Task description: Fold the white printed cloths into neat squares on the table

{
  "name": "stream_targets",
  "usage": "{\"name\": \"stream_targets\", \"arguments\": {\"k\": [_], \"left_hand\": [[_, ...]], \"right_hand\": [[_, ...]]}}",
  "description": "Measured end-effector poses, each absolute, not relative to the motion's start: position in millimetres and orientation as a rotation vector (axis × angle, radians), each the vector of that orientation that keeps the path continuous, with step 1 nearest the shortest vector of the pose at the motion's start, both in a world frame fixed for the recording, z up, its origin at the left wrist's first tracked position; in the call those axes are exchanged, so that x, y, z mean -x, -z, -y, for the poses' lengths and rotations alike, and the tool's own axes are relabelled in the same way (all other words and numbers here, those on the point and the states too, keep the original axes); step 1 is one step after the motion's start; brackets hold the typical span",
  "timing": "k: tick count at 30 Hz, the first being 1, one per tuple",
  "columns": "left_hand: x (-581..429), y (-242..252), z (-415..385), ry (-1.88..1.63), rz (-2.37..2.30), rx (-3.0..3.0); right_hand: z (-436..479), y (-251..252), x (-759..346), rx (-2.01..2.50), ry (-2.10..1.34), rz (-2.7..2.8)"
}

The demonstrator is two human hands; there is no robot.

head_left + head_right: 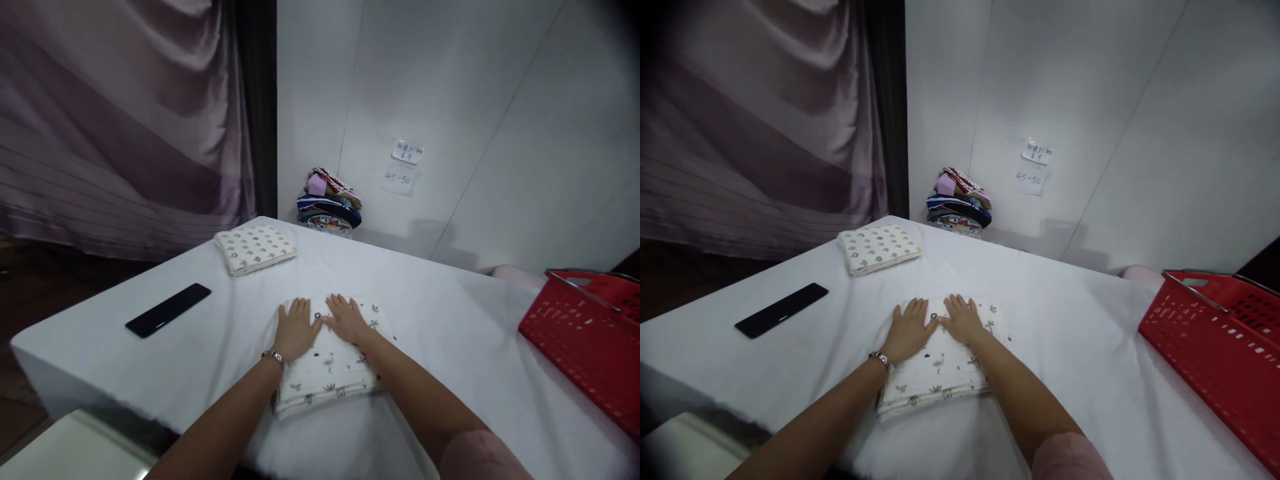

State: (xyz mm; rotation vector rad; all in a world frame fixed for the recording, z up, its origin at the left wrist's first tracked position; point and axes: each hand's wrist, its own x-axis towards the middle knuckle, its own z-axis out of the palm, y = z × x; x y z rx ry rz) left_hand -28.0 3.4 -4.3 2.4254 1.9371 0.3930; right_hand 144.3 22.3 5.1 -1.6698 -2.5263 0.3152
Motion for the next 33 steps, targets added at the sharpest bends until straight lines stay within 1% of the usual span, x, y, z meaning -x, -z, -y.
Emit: {"name": "stream_targets", "arguments": {"k": [6,11,16,20,27,33], "left_hand": [[28,5,-5,-0.361,-1.926,-2.413],[27,6,-4,-0.376,-1.932,-2.426],[27,4,-3,-0.349,-1.937,-2.405],[28,4,-4,-0.355,-1.925,-2.383],[30,3,-2,-0.482,-1.897,-2.374],[38,0,-4,-0.612,-1.865,-2.242]], "right_hand": [[-17,0,-179,1.950,-0.164,2.341],[-17,2,-182,1.990,-0.132,2.378],[-16,-8,-181,1.982,-0.239,2.373],[3,-9,-195,2.006,-0.259,2.336],[58,7,-227,1.930,-0.313,2.086],[87,14,-237,1.917,-0.412,1.872]]}}
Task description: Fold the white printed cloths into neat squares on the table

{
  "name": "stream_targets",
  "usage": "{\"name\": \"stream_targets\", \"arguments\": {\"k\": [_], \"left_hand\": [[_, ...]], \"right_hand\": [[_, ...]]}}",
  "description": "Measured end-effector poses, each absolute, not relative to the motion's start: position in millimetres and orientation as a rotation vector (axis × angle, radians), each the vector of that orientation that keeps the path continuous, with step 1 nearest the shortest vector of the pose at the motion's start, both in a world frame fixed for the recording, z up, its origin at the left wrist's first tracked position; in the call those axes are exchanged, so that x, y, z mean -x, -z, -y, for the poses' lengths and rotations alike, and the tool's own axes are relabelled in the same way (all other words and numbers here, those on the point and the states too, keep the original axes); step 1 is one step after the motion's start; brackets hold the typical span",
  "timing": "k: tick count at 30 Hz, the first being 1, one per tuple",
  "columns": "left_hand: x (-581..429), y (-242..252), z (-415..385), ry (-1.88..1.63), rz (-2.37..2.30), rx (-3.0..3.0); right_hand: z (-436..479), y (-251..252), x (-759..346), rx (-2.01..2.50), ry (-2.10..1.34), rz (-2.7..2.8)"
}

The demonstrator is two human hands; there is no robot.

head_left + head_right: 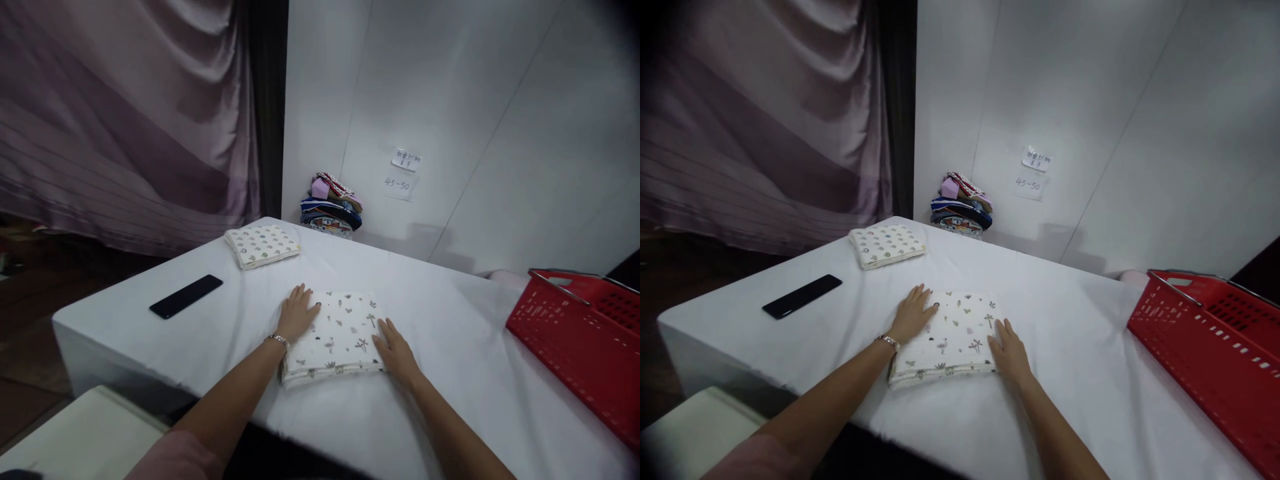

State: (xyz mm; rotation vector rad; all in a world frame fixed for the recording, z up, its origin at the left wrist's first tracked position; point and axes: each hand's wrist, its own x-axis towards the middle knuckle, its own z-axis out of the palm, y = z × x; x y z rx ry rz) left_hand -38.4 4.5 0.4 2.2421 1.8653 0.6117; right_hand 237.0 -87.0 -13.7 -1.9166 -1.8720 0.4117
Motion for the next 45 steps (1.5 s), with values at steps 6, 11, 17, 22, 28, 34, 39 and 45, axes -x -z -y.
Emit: {"name": "stream_targets", "arguments": {"k": [6,11,17,22,28,34,39,45], "left_hand": [[45,-9,6,-0.707,-2.038,-1.911],[56,-7,36,-0.723,-1.950,-1.905],[66,-3,59,-0.696,-1.945,-1.825],[52,-7,78,-0.669,-1.863,-1.837],[30,-8,107,-0.633,-1.767,-1.894],[30,-11,105,-0.698,-1.758,-1.901],[24,-9,103,-0.769,-1.770,-2.043],[33,-2,104,-0.868,-1.613,-2.100]], "right_hand": [[93,17,-248,1.814,-0.519,1.695],[88,11,-261,1.898,-0.674,1.485],[84,-4,-267,1.856,-0.945,1.385],[72,-14,-290,1.701,-0.856,1.325],[63,3,-326,2.040,-0.525,1.607],[83,-12,-284,1.778,-0.039,2.007],[121,-16,-204,1.438,-0.143,2.319],[145,16,-171,1.148,-0.072,2.652]]}}
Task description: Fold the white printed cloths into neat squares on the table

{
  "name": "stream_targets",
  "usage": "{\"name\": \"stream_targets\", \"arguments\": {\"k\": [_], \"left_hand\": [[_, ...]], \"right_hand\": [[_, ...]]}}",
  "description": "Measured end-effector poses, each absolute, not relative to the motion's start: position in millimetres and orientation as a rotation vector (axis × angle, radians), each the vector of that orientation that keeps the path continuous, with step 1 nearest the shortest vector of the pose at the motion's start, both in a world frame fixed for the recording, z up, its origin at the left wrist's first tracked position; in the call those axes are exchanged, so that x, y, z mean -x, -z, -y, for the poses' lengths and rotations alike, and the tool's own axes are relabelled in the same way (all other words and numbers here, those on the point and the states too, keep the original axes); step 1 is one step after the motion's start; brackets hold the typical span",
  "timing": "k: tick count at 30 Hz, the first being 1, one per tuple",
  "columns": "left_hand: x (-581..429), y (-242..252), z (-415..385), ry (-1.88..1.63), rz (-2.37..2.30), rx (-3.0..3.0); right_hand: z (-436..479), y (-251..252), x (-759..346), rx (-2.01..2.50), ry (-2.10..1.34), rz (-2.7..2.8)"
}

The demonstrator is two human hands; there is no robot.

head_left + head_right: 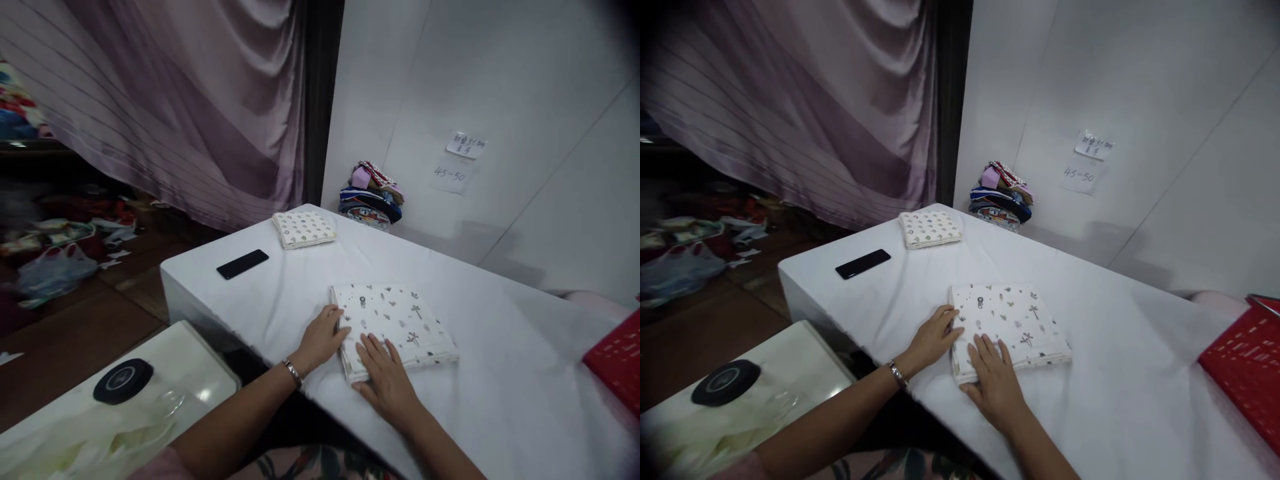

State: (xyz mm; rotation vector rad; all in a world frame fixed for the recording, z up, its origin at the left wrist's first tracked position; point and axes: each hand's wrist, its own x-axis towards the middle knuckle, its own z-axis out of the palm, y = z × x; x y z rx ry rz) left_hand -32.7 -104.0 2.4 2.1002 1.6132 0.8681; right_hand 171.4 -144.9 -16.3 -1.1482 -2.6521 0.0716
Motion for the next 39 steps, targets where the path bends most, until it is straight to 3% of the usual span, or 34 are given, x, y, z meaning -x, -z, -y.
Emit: {"name": "stream_targets", "arguments": {"k": [7,20,39], "left_hand": [[51,-3,62,-0.989,-1.709,-1.959],[66,6,4,-0.738,-1.669,-1.989],[61,25,-14,-1.016,-1.712,-1.625]], "right_hand": [[144,20,-177,1.107,0.000,2.613],[144,20,-178,1.032,0.105,2.597],[144,24,-178,1.003,0.156,2.583]]}}
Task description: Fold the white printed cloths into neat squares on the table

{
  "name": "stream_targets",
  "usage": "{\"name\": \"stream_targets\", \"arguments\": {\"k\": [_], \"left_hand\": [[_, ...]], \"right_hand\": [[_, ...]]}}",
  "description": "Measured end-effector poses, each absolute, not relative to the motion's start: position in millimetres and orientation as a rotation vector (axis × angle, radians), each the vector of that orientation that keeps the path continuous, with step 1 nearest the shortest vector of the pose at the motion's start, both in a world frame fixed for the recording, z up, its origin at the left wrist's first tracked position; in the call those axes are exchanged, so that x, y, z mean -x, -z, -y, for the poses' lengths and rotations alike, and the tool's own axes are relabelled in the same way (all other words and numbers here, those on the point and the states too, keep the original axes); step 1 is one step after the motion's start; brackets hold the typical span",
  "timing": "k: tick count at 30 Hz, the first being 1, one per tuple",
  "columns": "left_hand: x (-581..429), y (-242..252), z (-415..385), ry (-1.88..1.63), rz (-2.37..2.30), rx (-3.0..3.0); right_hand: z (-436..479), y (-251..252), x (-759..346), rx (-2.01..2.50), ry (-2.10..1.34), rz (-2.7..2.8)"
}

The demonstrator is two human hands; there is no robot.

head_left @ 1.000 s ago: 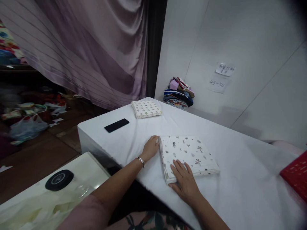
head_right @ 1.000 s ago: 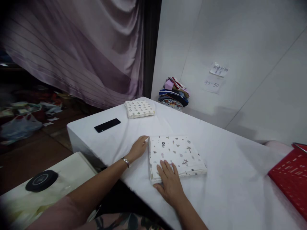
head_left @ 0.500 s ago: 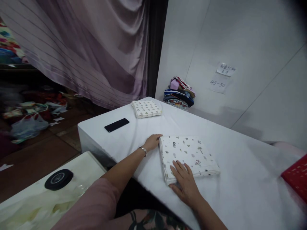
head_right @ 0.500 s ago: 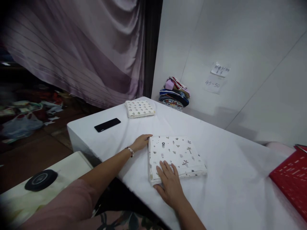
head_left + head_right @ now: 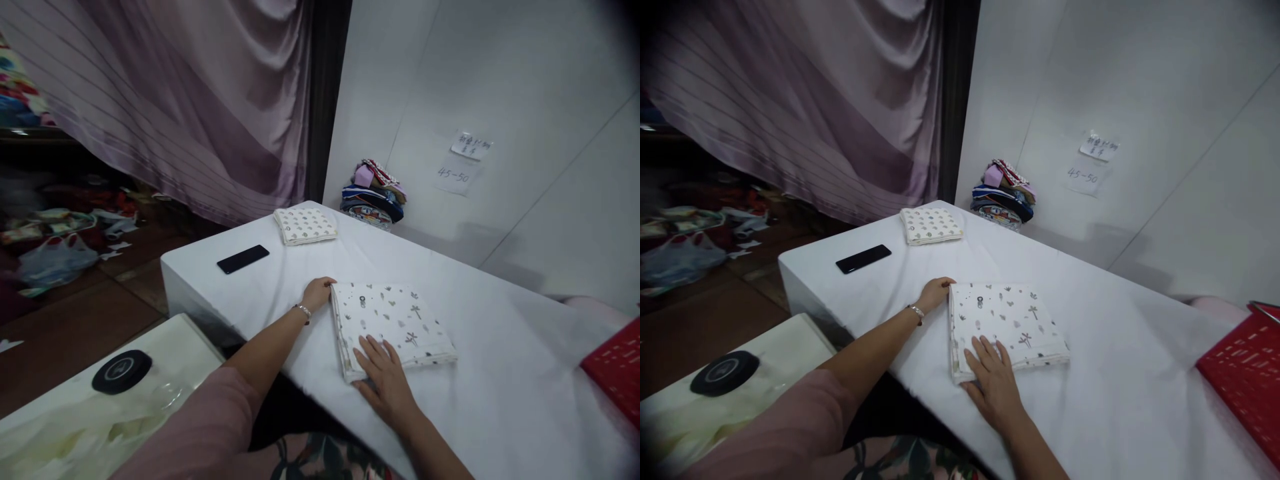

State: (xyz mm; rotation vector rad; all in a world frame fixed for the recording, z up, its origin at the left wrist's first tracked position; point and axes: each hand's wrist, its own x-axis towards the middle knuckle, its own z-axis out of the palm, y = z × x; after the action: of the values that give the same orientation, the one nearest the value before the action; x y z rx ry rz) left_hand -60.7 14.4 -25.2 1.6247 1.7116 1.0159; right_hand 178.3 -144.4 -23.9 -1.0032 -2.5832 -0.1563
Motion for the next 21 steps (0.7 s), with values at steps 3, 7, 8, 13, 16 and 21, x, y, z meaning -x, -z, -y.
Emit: {"name": "stream_targets", "arguments": {"k": [3,7,8,13,16,21], "left_hand": [[61.7,27.6,-15.2,-1.038,-1.690,-1.597],[65.1,31.6,-17.1,-1.051,-1.630,-1.582],[66.1,32.2,-17.6,-1.049,-1.609,-1.584],[69.6,29.9,-17.0,-1.030,-1.513,-1.592],[69.6,27.6,-14.5,-1.023,-1.481,-1.592],[66.6,30.4,-14.7,-1.055,-1.548,-1.550]], "right_hand": [[144.8,24.1,-178.5,0.998,0.172,2.572],[146.5,22.8,-178.0,1.001,0.185,2.566],[147.2,22.3,-177.5,1.002,0.189,2.560],[151.1,22.5,-172.1,0.998,0.227,2.546],[151.7,24.5,-169.8,0.945,0.212,2.574],[151.5,25.7,-169.8,0.908,0.178,2.569]]}}
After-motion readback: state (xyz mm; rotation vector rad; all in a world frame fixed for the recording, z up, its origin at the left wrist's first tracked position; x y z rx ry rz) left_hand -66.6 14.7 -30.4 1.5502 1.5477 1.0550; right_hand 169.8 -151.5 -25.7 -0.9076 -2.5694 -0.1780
